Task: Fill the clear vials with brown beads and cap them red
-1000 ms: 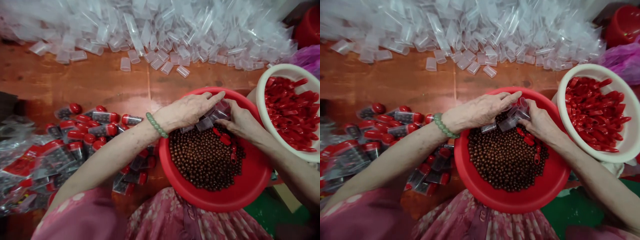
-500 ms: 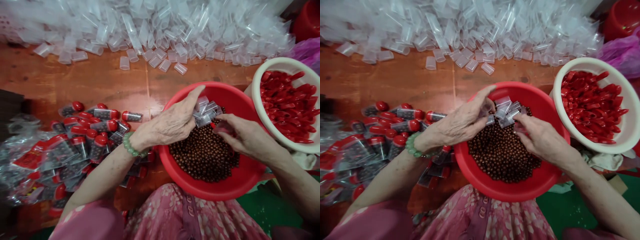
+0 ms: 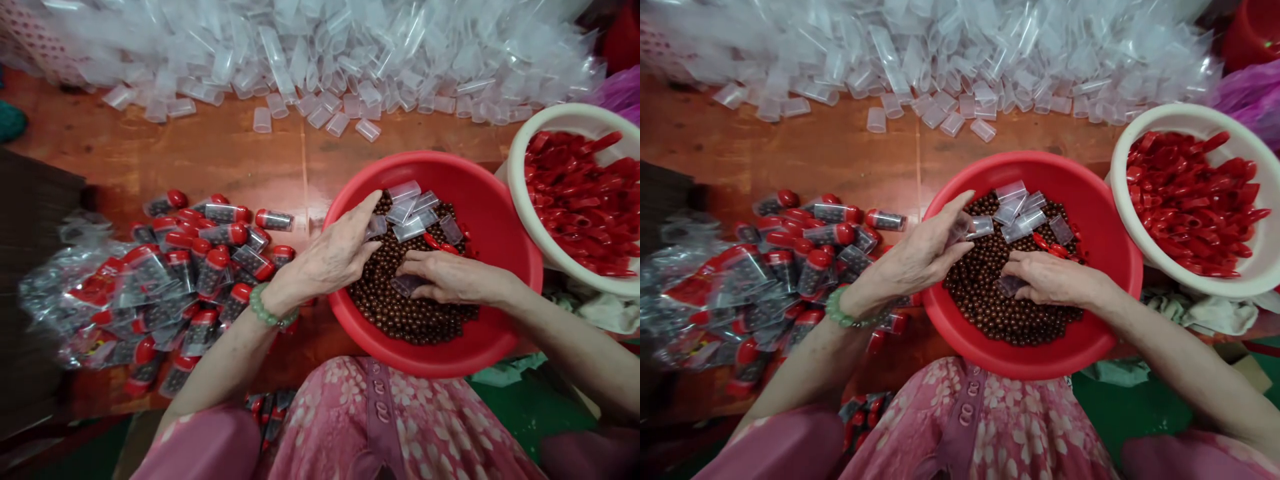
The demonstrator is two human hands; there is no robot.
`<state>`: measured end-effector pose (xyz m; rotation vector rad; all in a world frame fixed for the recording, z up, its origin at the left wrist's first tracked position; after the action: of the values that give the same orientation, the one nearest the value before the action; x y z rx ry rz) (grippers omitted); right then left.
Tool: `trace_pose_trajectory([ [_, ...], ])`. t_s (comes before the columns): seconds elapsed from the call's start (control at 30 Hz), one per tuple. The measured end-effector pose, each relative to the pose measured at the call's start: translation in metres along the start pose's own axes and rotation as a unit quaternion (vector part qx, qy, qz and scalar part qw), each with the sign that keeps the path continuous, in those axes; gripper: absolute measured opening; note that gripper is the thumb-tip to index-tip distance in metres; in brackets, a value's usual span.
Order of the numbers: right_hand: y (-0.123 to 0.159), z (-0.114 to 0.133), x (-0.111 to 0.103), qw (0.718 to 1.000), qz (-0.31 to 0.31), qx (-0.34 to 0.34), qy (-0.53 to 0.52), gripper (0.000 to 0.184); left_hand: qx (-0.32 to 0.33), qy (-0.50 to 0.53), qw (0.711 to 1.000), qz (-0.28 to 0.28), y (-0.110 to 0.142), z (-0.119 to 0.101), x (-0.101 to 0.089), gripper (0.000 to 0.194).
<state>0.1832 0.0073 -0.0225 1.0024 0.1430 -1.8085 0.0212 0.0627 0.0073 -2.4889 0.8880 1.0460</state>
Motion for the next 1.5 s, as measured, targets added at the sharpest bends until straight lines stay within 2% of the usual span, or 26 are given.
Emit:
trace_pose_trajectory([
  [0.13, 0.004, 0.0, -0.009, 0.999, 0.015, 0.027, 0.023, 0.023, -0.027, -0.148, 0.989, -0.007, -0.019, -0.01, 0.011, 0.055],
  [0.27, 0.008, -0.001, -0.013, 0.979, 0.029, 0.097, 0.177, 0.015, -0.028, -0.255, 0.966, 0.036, -0.029, -0.015, 0.021, 0.048],
  [0.33, 0.005, 0.0, -0.012, 0.962, 0.042, 0.118, 0.243, 0.022, -0.016, -0.289, 0.957, 0.04, -0.033, -0.014, 0.024, 0.043],
  [0.4, -0.003, 0.005, -0.008, 0.961, 0.063, 0.101, 0.249, 0.029, 0.0, -0.326, 0.945, 0.029, -0.039, -0.012, 0.027, 0.04],
  [0.53, -0.023, 0.014, 0.0, 0.982, 0.076, 0.018, 0.169, 0.024, 0.024, -0.358, 0.933, 0.0, -0.051, -0.008, 0.032, 0.036],
  [0.7, -0.033, 0.015, 0.004, 0.999, -0.001, -0.052, -0.004, 0.021, 0.051, -0.292, 0.955, -0.021, -0.056, -0.005, 0.032, 0.036],
  [0.9, -0.031, 0.015, 0.002, 0.97, -0.075, -0.073, -0.22, 0.033, 0.047, -0.241, 0.969, -0.001, -0.054, -0.004, 0.023, 0.037],
  [1.0, -0.027, 0.014, -0.002, 0.956, -0.093, -0.07, -0.27, 0.034, 0.034, -0.24, 0.97, 0.02, -0.052, -0.006, 0.019, 0.037],
  [1.07, -0.025, 0.013, -0.006, 0.967, -0.098, -0.069, -0.225, 0.033, 0.019, -0.238, 0.971, 0.031, -0.051, -0.007, 0.016, 0.035],
  [1.2, -0.019, 0.01, -0.013, 0.994, -0.092, -0.053, -0.009, 0.024, -0.011, -0.213, 0.977, 0.02, -0.05, -0.008, 0.01, 0.03],
  [1.3, -0.019, 0.008, -0.01, 0.988, -0.035, 0.011, 0.15, 0.019, -0.024, -0.198, 0.98, 0.001, -0.052, -0.006, 0.011, 0.026],
  [1.37, -0.022, 0.009, -0.006, 0.975, 0.005, 0.04, 0.217, 0.022, -0.025, -0.19, 0.981, -0.015, -0.054, -0.003, 0.012, 0.026],
  [1.5, -0.034, 0.017, 0.003, 0.969, 0.019, 0.029, 0.243, 0.026, -0.024, -0.173, 0.984, -0.025, -0.058, 0.001, 0.013, 0.024],
])
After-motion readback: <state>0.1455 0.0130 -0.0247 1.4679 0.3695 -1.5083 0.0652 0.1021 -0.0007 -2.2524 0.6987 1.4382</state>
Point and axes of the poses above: each hand's wrist, its own y-axis away from the middle knuckle, its own x-axis out of the palm, z = x × y, the point moved 6 cm from there along -y, towards the middle knuckle, and after that the axes turned 12 degrees about -x, right-handed, at the moved point
